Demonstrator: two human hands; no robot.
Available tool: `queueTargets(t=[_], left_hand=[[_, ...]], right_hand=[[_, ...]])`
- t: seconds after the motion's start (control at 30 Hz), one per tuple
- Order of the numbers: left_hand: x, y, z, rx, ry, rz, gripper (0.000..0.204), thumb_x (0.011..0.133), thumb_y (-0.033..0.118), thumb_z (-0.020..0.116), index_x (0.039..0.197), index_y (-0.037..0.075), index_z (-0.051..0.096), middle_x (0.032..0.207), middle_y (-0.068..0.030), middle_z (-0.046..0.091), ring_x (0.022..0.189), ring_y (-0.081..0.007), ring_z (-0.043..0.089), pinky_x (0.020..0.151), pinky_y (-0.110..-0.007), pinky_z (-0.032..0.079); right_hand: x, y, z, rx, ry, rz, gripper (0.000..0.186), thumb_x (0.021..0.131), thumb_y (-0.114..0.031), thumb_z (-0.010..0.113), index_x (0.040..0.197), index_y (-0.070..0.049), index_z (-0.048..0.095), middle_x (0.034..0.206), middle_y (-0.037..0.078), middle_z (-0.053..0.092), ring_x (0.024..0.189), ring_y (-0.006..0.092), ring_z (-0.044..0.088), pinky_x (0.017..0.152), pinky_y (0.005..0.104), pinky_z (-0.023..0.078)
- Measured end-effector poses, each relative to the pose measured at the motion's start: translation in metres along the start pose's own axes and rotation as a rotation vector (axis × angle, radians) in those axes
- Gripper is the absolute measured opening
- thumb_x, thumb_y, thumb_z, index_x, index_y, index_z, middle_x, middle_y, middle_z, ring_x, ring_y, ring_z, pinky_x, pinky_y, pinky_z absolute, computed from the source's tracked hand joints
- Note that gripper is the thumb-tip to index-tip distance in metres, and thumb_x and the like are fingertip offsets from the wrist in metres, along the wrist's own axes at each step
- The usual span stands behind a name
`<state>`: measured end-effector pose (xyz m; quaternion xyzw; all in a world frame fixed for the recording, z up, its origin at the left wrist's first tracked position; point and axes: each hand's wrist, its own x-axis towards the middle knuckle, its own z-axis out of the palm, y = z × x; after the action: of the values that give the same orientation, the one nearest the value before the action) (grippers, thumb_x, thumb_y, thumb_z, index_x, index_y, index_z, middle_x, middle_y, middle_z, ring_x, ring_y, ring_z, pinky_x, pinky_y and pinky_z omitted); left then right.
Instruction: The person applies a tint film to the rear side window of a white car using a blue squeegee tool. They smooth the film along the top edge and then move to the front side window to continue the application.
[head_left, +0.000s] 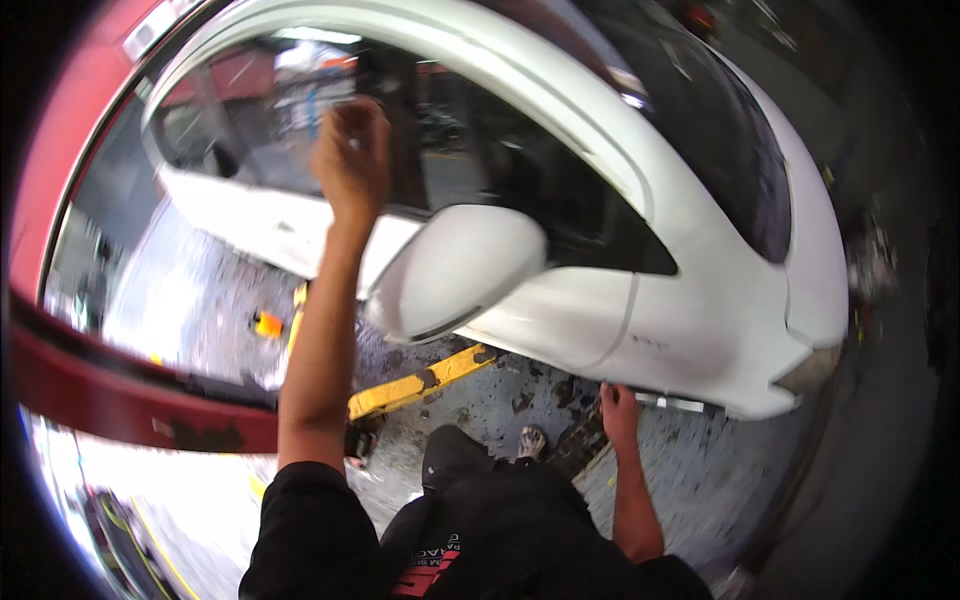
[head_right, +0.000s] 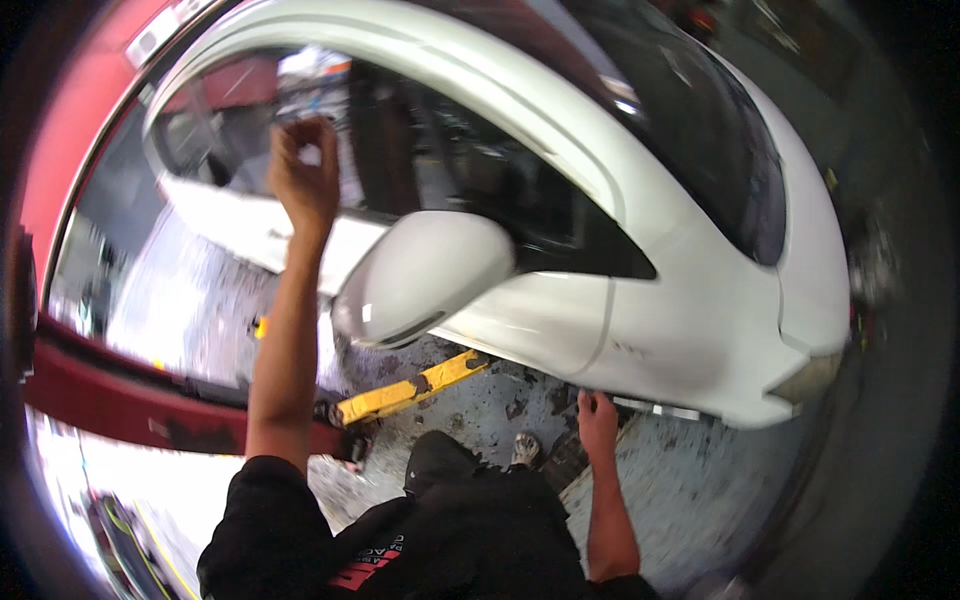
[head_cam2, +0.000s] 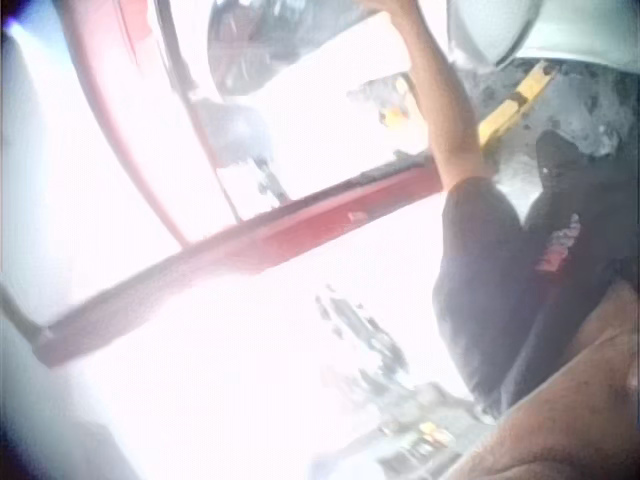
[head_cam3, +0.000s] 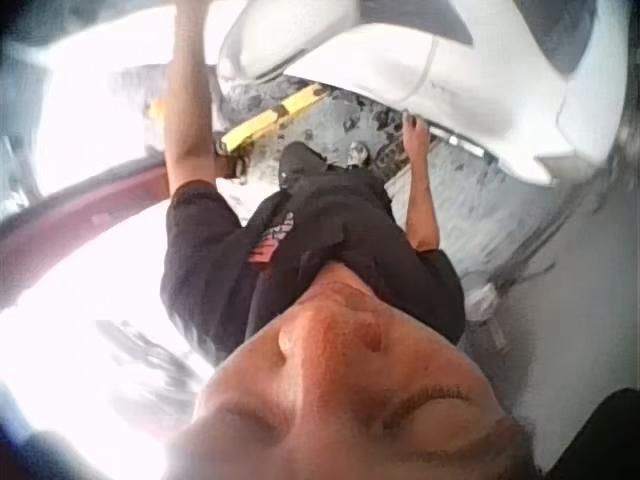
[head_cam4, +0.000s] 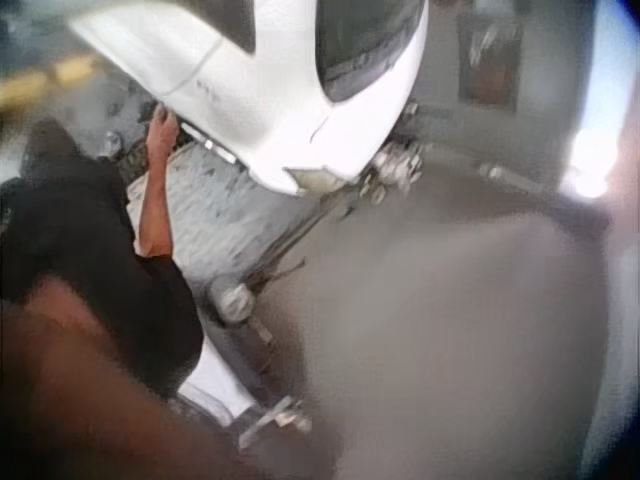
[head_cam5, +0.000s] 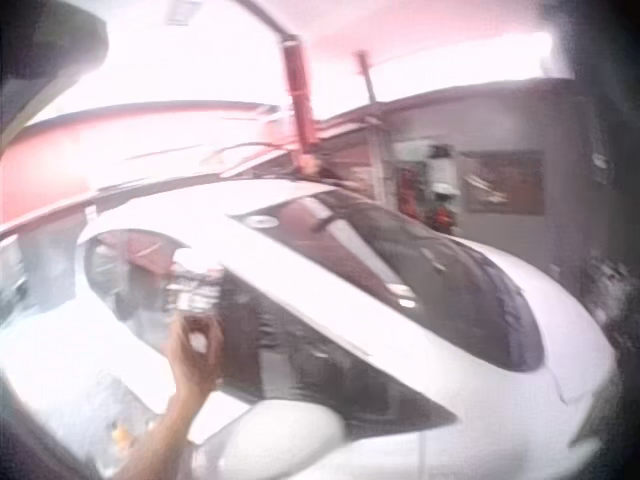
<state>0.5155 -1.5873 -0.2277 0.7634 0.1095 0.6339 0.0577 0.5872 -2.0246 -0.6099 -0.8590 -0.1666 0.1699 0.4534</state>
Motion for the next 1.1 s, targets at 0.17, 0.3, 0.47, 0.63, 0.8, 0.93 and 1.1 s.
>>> queueTargets(t=[0.17,0.3,0.47,0.63,0.8,0.93,1.1], left_hand=[[-0.162,-0.01,-0.181,0.285,-0.093,-0.244,0.022,0.08,-0.01,0.073,0.097,0.002,0.068,0.085,-0.0135,0.068,0.077,-0.0296,0.069,0.071,-0.037,0.054],[-0.347,0.027,-0.34,0.456,-0.192,-0.708,0.013,0.089,-0.004,0.062,0.102,0.0,0.063,0.093,-0.0191,0.061,0.087,-0.0391,0.062,0.076,-0.044,0.05],[-0.505,0.156,-0.511,0.78,0.13,-1.315,0.013,0.094,0.0,0.056,0.103,0.001,0.066,0.094,-0.021,0.065,0.09,-0.0406,0.065,0.08,-0.045,0.052],[-0.577,0.234,-0.641,0.88,0.532,-1.752,0.027,0.093,0.007,0.059,0.118,0.003,0.068,0.097,-0.02,0.069,0.089,-0.0354,0.069,0.078,-0.045,0.054],[-0.619,0.224,-0.745,0.961,0.414,-1.55,0.063,0.085,0.013,0.077,0.143,0.006,0.053,0.113,-0.0186,0.06,0.103,-0.0313,0.065,0.092,-0.042,0.053],[-0.585,0.178,-0.816,0.313,0.32,-1.61,0.055,0.095,0.022,0.076,0.142,0.003,0.055,0.127,-0.0153,0.065,0.115,-0.0234,0.064,0.097,-0.039,0.052],[-0.594,0.076,-0.869,-0.197,0.346,-1.52,0.043,0.103,0.016,0.067,0.14,-0.001,0.055,0.121,-0.0033,0.064,0.108,-0.0099,0.057,0.092,-0.026,0.048]], right_hand=[[-0.023,-0.041,0.062,-0.014,-0.366,-0.055,0.041,0.104,-0.032,0.061,0.079,0.0,0.06,0.059,0.007,0.058,0.053,0.0179,0.055,0.056,0.0367,0.045],[-0.036,-0.062,0.149,-0.129,-0.69,-0.212,0.036,0.102,-0.029,0.064,0.081,0.0,0.062,0.061,0.005,0.06,0.053,0.0146,0.055,0.052,0.0344,0.043],[-0.089,-0.144,0.268,-0.258,-0.997,-0.39,0.029,0.104,-0.025,0.061,0.086,-0.002,0.061,0.065,0.004,0.058,0.052,0.012,0.053,0.05,0.0299,0.043],[-0.239,-0.229,0.409,-0.251,-1.023,-0.89,0.029,0.1,-0.025,0.067,0.089,0.002,0.066,0.074,0.004,0.058,0.059,0.0161,0.053,0.058,0.0345,0.044],[-0.45,-0.29,0.505,-0.205,-1.497,-0.788,0.026,0.092,-0.023,0.076,0.088,0.001,0.069,0.067,0.004,0.06,0.065,0.0128,0.055,0.062,0.0343,0.046],[-0.575,-0.313,0.551,-0.182,-1.784,-0.684,0.021,0.092,-0.018,0.076,0.095,0.0,0.067,0.074,0.002,0.065,0.065,0.0089,0.057,0.062,0.0283,0.048],[-0.645,-0.337,0.619,-0.141,-1.952,-0.252,0.018,0.094,-0.014,0.077,0.103,-0.002,0.066,0.082,0.002,0.067,0.07,0.0087,0.064,0.064,0.0253,0.054]])
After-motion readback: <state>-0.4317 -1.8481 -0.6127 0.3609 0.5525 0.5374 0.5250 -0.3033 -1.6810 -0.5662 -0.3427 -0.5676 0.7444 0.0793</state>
